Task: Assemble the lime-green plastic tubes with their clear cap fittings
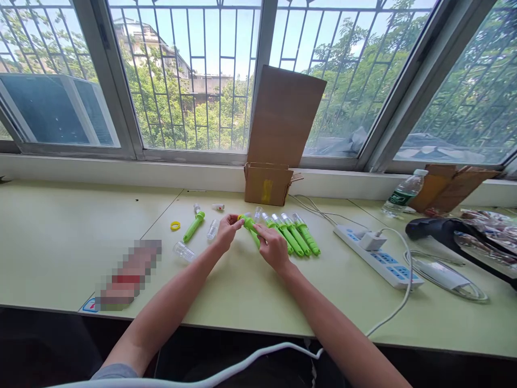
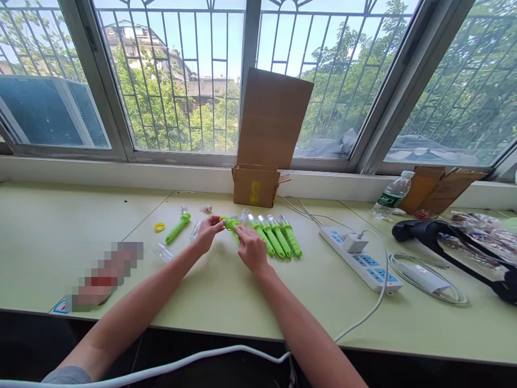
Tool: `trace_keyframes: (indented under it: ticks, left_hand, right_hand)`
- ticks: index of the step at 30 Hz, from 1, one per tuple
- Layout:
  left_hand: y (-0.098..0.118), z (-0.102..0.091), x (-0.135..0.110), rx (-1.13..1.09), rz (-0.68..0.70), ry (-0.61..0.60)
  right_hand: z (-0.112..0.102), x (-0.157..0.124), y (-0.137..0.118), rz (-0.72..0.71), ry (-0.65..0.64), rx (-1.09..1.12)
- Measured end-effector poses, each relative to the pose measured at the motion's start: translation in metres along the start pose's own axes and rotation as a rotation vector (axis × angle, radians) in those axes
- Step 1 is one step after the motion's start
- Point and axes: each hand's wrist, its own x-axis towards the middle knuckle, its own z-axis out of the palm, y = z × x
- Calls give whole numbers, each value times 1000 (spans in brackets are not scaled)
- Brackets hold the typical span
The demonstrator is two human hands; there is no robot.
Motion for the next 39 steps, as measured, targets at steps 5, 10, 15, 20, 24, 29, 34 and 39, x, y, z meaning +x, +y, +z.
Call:
trace_keyframes:
  ticks: [5, 10, 15, 20, 24, 29, 34, 39]
  left_hand:
    - [2, -2, 0, 7, -1, -21]
    - [1, -4, -1, 29, -13, -50]
    - [-2, -7, 2, 8, -67, -68]
    - [-2, -10, 2, 0, -81, -82]
    - [-1, -12, 0, 0, -107, -132]
    - [-1, -13, 0, 44, -72, -153]
    - [-3, -15, 3, 178, 2, -200]
    - [0, -13, 5, 206, 85, -193]
  right_hand:
    - [-1, 0, 1, 5, -15, -57]
    - [-2, 1, 3, 14, -43, -90]
    - [-5, 2, 3, 5, -83, -134]
    - [-8, 2, 3, -36, -93, -181]
    - [-9, 3, 3, -54, -118, -177]
    - [-10, 3, 2, -41, -136, -185]
    - [-11, 1, 1, -49, -173, -209]
    - [-11, 1, -1, -39, -148, -223]
